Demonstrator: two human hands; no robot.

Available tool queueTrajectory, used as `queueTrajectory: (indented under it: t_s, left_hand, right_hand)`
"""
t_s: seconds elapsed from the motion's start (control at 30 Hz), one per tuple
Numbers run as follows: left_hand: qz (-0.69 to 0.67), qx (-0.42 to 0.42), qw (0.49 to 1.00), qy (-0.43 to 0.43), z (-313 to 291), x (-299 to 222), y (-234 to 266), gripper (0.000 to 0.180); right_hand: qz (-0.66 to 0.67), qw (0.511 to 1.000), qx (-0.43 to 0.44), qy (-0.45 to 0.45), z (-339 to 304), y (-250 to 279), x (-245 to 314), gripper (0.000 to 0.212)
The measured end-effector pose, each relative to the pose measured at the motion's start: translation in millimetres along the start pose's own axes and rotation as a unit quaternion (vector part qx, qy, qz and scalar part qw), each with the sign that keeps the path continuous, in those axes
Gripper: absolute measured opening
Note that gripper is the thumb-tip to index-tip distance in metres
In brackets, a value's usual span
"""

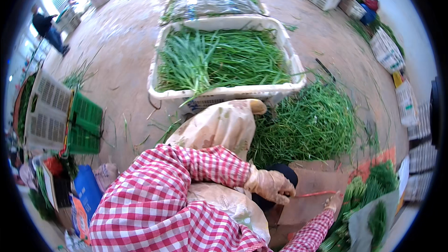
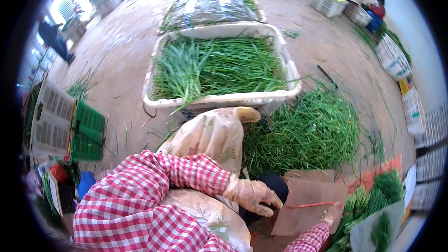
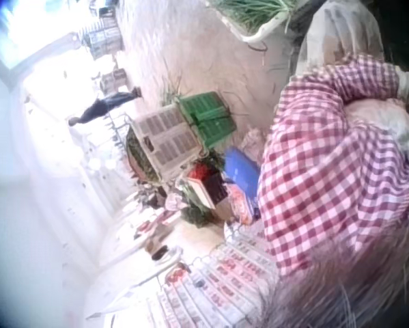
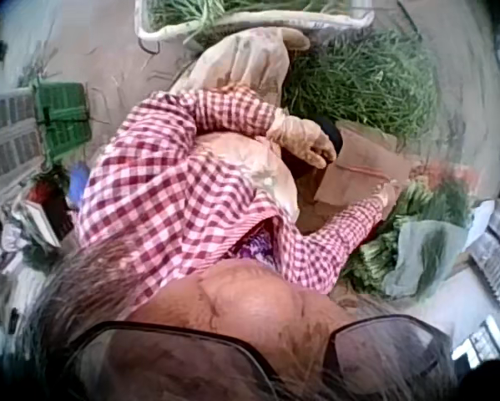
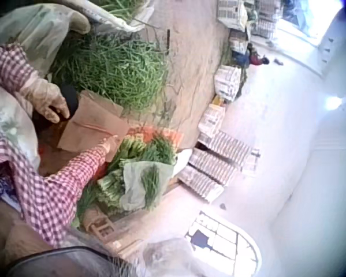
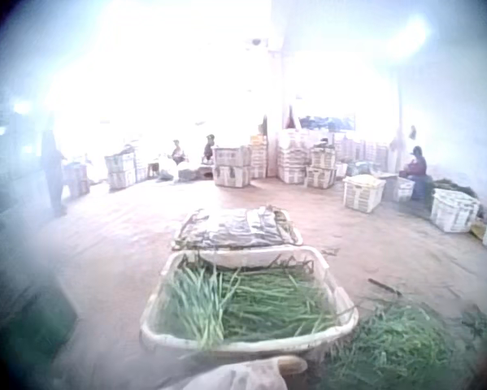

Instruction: The person sorts through bunches of green onions by hand, removes outer leaves, and then bundles them together using red ties on a flat surface.

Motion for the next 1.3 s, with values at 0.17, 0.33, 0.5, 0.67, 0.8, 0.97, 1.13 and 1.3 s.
queueTrajectory:
  t_s: [0.17,0.33,0.5,0.67,0.8,0.97,1.13,1.3]
  left_hand:
    - [-0.005,-0.216,0.976,0.029,-81,9,83,0.042]
    - [0.029,-0.388,0.913,0.12,-244,40,187,0.053]
    - [0.589,-0.282,0.693,0.306,-296,67,273,0.095]
    - [0.624,-0.06,0.711,0.318,-268,109,295,0.139]
    - [0.613,0.013,0.736,0.285,-235,118,301,0.131]
    - [0.648,-0.023,0.683,0.336,-250,154,293,0.085]
    - [0.622,-0.078,0.68,0.38,-279,146,300,0.026]
    - [0.297,-0.394,0.784,0.376,-342,118,335,0.04]
  right_hand:
    - [-0.452,0.836,-0.163,0.266,40,39,24,0.053]
    - [-0.487,0.852,-0.059,0.183,18,42,55,0.061]
    - [-0.536,0.782,-0.034,0.314,-53,-27,77,0.048]
    - [-0.421,0.817,-0.014,0.395,-188,-72,128,0.037]
    - [-0.431,0.829,-0.007,0.355,-194,-62,115,0.037]
    - [-0.362,0.857,0.001,0.367,-161,-38,79,0.035]
    - [-0.387,0.865,-0.017,0.32,-111,-18,60,0.035]
    - [-0.41,0.803,-0.007,0.433,-198,-55,133,0.036]
Point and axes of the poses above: each hand's wrist, its own z-axis towards the middle knuckle, its own y-axis out of the back of the hand, x = y × z, the point moved 6 cm from there along z, towards the middle knuckle, and after that the axes turned 1 degree about -y, right-handed, at the moved point
